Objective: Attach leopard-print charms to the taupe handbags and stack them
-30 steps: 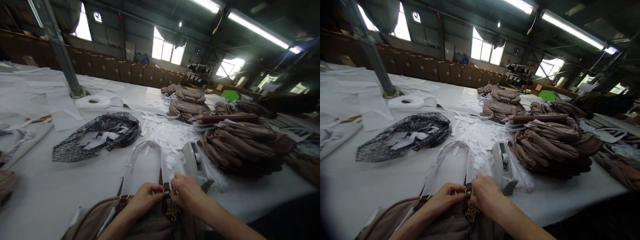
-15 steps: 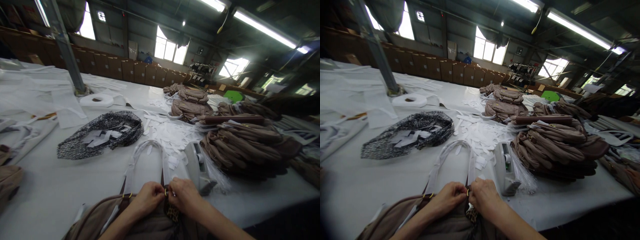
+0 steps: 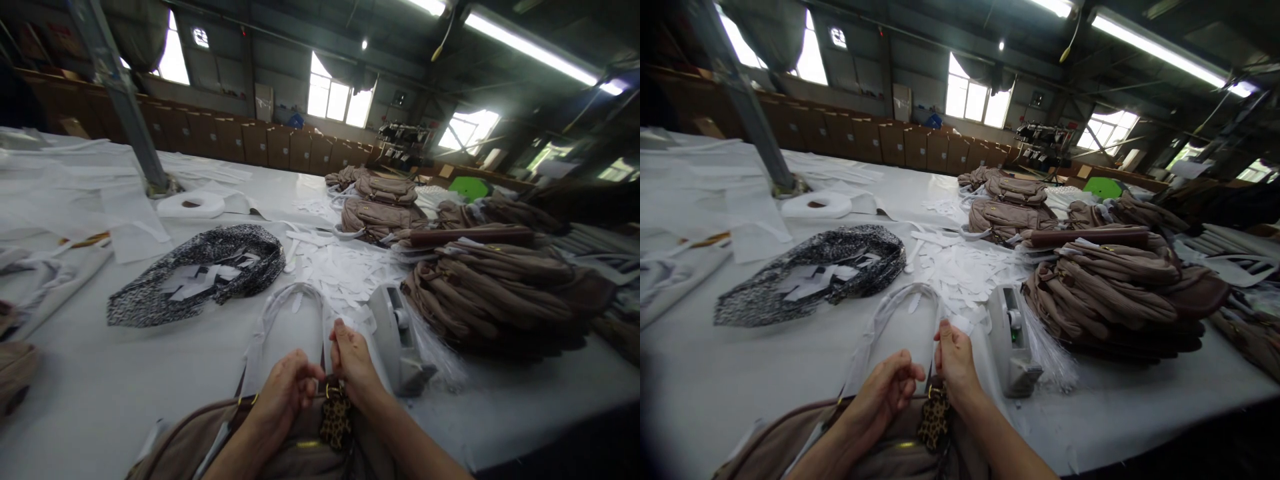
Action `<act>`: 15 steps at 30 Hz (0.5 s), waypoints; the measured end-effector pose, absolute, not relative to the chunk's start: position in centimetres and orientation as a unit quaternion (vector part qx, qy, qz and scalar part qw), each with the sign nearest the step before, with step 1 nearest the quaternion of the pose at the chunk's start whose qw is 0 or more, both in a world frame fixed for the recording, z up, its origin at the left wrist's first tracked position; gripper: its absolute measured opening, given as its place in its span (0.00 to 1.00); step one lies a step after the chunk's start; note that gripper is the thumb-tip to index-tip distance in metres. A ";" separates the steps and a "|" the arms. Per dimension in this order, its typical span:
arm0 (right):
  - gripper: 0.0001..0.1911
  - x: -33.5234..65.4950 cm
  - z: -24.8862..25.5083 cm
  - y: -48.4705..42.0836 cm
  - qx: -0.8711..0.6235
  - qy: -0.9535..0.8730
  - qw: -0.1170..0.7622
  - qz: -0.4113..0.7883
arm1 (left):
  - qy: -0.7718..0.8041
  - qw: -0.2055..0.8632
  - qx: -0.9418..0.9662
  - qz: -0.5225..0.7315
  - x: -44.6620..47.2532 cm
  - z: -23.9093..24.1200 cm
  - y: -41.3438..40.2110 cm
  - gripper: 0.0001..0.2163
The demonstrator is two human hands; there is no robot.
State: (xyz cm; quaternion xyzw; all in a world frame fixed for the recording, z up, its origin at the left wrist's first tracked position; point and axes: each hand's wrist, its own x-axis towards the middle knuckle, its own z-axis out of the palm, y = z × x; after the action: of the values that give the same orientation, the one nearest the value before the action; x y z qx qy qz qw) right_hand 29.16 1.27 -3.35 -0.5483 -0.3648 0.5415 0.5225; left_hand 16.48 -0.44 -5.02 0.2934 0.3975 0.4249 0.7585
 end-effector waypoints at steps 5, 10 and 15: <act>0.32 29.8 -3.6 1.5 -0.591 -0.387 0.507 0.494 | 0.384 0.771 0.266 0.433 16.9 -4.9 -0.4 0.13; 0.30 30.1 -2.2 0.5 -0.580 -0.555 0.493 0.336 | 0.378 0.774 0.333 0.383 18.2 -4.5 -0.3 0.14; 0.30 28.9 -0.7 -0.8 -0.489 -0.759 0.383 0.194 | 0.343 0.747 0.440 0.361 18.9 -3.7 -0.3 0.13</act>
State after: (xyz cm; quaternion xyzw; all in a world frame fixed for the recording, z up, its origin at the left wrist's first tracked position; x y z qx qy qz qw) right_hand 28.89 -0.84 -0.75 -0.4892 -0.7590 0.1942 0.3832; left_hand 18.90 -0.30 -3.66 0.4400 0.3432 0.3605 0.7474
